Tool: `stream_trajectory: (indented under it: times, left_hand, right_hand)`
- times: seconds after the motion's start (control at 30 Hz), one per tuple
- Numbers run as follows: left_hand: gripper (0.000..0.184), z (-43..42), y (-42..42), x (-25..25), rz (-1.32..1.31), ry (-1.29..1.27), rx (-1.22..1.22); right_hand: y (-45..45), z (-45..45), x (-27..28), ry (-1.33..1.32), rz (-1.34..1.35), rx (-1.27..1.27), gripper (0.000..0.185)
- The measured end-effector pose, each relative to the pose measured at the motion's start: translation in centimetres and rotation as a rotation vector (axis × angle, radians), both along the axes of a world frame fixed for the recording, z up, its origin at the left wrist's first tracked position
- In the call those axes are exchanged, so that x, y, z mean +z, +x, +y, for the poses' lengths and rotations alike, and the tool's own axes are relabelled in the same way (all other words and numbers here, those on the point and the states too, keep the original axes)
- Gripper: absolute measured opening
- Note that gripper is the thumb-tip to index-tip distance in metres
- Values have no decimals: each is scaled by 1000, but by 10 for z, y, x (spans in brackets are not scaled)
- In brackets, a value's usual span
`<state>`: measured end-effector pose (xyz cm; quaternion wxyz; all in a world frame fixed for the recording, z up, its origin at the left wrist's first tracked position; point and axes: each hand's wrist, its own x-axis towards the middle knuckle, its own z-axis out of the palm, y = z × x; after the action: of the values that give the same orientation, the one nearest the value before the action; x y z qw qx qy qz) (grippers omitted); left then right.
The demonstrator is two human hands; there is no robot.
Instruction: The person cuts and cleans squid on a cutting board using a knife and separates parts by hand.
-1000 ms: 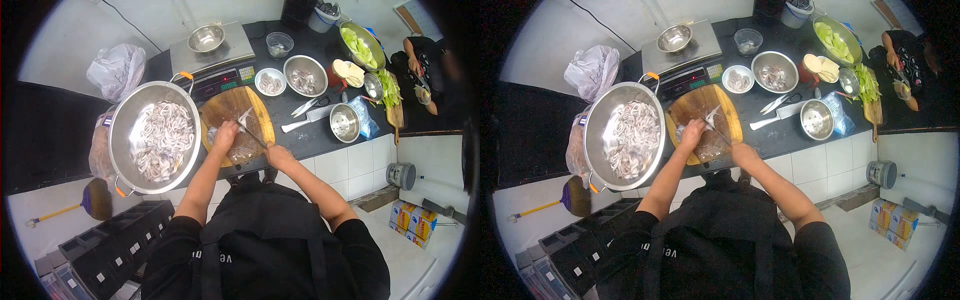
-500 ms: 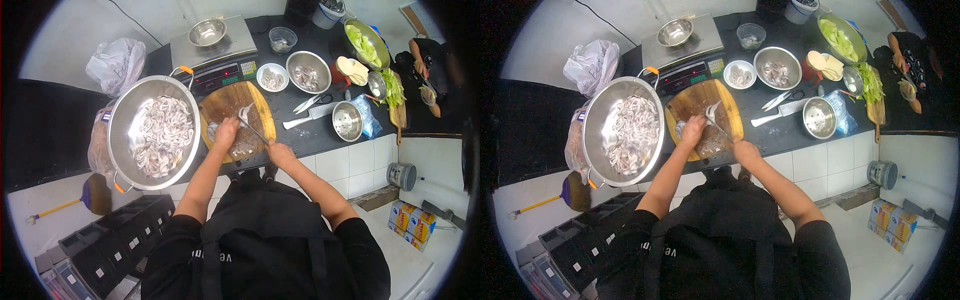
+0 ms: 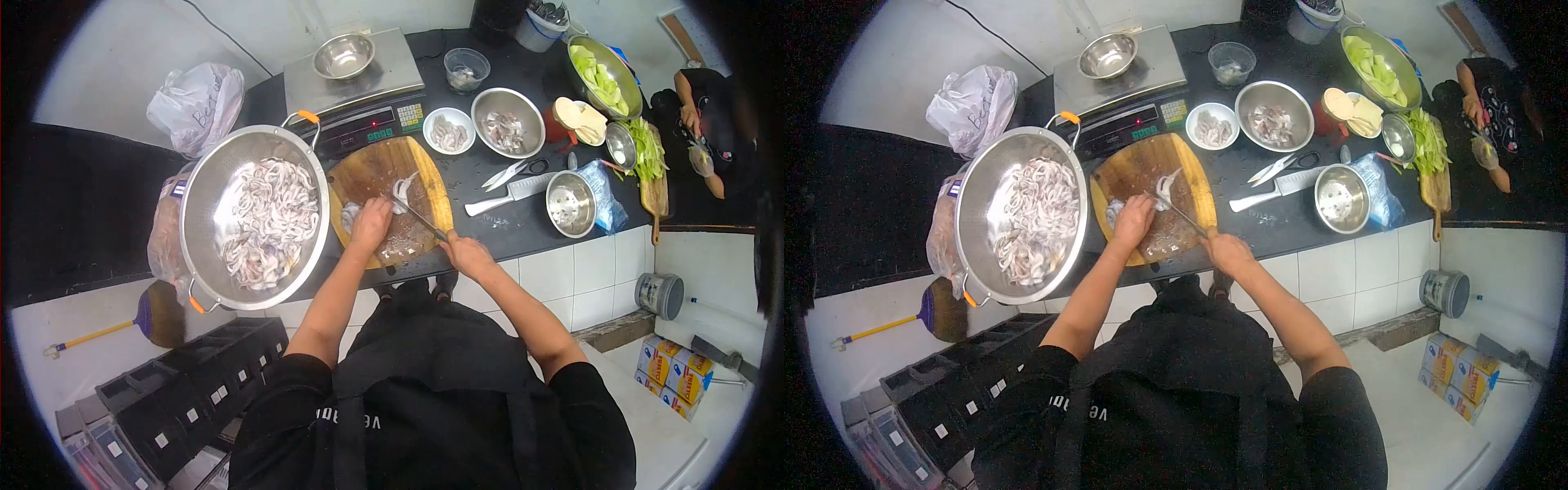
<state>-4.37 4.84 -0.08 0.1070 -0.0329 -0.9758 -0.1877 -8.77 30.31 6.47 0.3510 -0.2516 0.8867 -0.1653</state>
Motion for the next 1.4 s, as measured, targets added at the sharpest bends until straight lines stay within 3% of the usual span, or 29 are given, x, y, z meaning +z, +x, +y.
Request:
stream_trajectory:
  times: [0.37, 0.7, 0.8, 0.87, 0.9, 0.97, 1.0, 1.13, 1.2, 1.33, 1.4]
  left_hand:
    - [21, 7, 0, 0, -94, 11, 37]
    - [24, -8, -3, 3, -78, -14, 168]
    - [23, -5, -6, 17, 67, 174, 204]
    - [20, 2, -10, 25, 99, 518, 484]
    - [20, -1, -13, 13, 104, 518, 486]
    - [21, -11, -19, -23, -33, 895, 524]
    - [22, -4, -18, -4, -257, 1046, 596]
    - [24, 6, -19, -28, -393, 977, 658]
    - [28, 9, -22, -43, -249, 667, 617]
    - [37, 20, -26, -31, -277, 602, 638]
    - [43, 28, -27, -26, -137, 427, 635]
  right_hand:
    - [2, -19, -39, -78, 29, -20, 34]
    - [13, 25, -12, 63, -11, 2, 36]
    - [13, 24, -5, 71, -27, 9, 36]
    - [11, 32, -10, 39, -33, 11, 37]
    - [10, 37, -12, 10, -44, 19, 38]
    - [8, 47, 8, -24, -38, -1, 39]
    - [6, 50, 20, -59, -38, -29, 40]
    - [-2, 49, 28, -107, -2, -125, 42]
    - [-8, 41, 18, -112, -2, -112, 42]
    - [-2, 20, 11, -130, -71, -132, 47]
    - [5, 15, 1, -124, -37, -101, 47]
